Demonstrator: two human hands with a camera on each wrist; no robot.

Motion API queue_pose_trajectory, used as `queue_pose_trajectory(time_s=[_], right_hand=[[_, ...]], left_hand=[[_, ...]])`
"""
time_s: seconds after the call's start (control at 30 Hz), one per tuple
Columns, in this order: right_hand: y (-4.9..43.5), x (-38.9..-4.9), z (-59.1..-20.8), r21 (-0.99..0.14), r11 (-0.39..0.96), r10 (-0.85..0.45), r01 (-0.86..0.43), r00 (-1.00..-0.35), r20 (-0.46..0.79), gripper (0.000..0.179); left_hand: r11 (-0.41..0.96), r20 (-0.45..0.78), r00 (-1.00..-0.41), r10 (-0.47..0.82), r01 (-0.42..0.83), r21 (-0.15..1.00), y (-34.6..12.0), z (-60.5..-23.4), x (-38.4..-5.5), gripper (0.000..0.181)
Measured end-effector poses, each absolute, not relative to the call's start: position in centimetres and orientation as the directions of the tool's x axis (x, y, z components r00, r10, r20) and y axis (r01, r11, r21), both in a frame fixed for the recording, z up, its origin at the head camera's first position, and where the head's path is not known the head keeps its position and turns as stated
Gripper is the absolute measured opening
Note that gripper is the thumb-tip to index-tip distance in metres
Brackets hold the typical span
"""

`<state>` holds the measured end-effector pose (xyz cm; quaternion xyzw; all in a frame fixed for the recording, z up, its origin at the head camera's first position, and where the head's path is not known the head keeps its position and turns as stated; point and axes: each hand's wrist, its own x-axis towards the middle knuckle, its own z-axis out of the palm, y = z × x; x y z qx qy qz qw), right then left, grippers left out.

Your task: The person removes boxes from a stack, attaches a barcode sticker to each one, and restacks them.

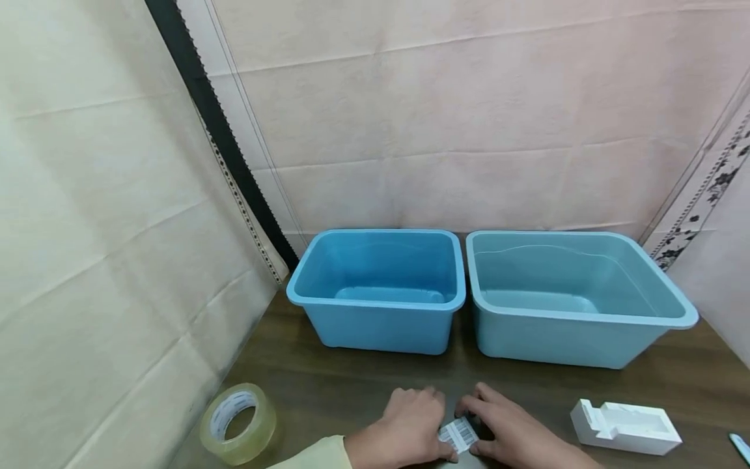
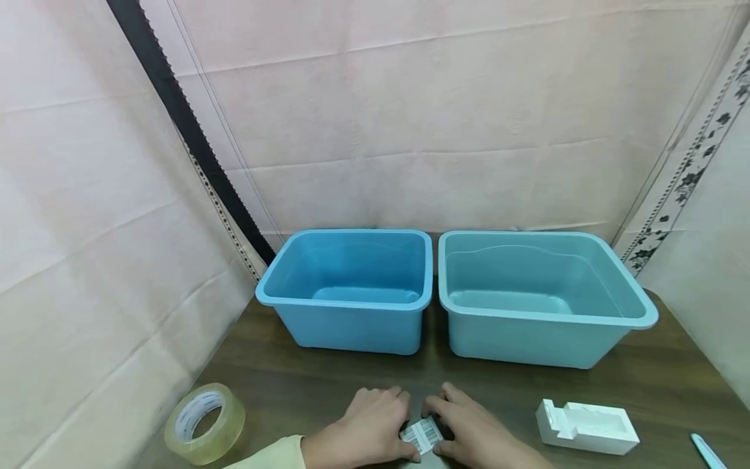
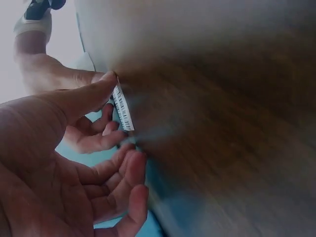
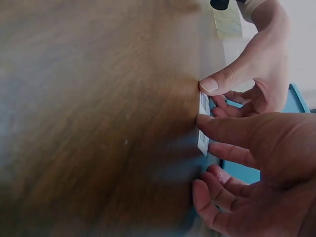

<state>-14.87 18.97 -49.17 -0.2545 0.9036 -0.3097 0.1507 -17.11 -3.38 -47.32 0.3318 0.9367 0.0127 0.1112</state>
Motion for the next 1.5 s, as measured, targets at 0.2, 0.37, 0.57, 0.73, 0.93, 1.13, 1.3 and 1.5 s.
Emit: queue_pose_trajectory(time_s=[0.2, 0.37, 0.57, 0.73, 0.93, 1.13, 1.3, 1.5], right_hand=[[17.7, -15.3, -49.3, -0.610, 0.674, -0.579, -0.416, -0.810, -0.088, 0.033], [18.0, -15.6, -49.0, -0.609, 0.699, -0.558, -0.376, -0.819, -0.135, 0.035], [18.5, -15.9, -49.1, -0.673, 0.679, -0.520, -0.294, -0.839, -0.159, 0.031], [18.7, -16.1, -49.4, -0.771, 0.588, -0.522, -0.243, -0.842, -0.133, 0.024], [19.0, -16.5, -47.9, -0.892, 0.410, -0.434, -0.193, -0.901, -0.005, 0.011], [18.9, -16.3, -45.9, -0.932, 0.320, -0.294, -0.172, -0.953, 0.075, 0.019], [18.9, -16.3, -44.9, -0.948, 0.297, -0.222, -0.112, -0.974, 0.045, 0.022], [18.8, -16.4, -44.7, -0.935, 0.340, -0.181, -0.103, -0.982, 0.043, 0.020]], left_hand=[[0.777, -0.204, -0.751, 0.628, 0.616, 0.127, -4.3, -47.5, -17.2, 0.041], [0.769, -0.192, -0.745, 0.639, 0.611, 0.187, -4.0, -47.6, -17.8, 0.033], [0.746, -0.169, -0.732, 0.660, 0.615, 0.255, -3.6, -47.8, -18.0, 0.035], [0.735, -0.116, -0.752, 0.649, 0.581, 0.350, -3.9, -47.9, -18.1, 0.037], [0.590, 0.146, -0.841, 0.521, 0.479, 0.650, -4.4, -47.9, -19.3, 0.026], [0.352, 0.367, -0.857, 0.361, 0.490, 0.797, -4.1, -47.6, -19.6, 0.019], [0.339, 0.429, -0.831, 0.353, 0.541, 0.769, -4.0, -47.1, -19.2, 0.028], [0.321, 0.305, -0.834, 0.459, 0.476, 0.819, -4.1, -46.6, -18.6, 0.044]])
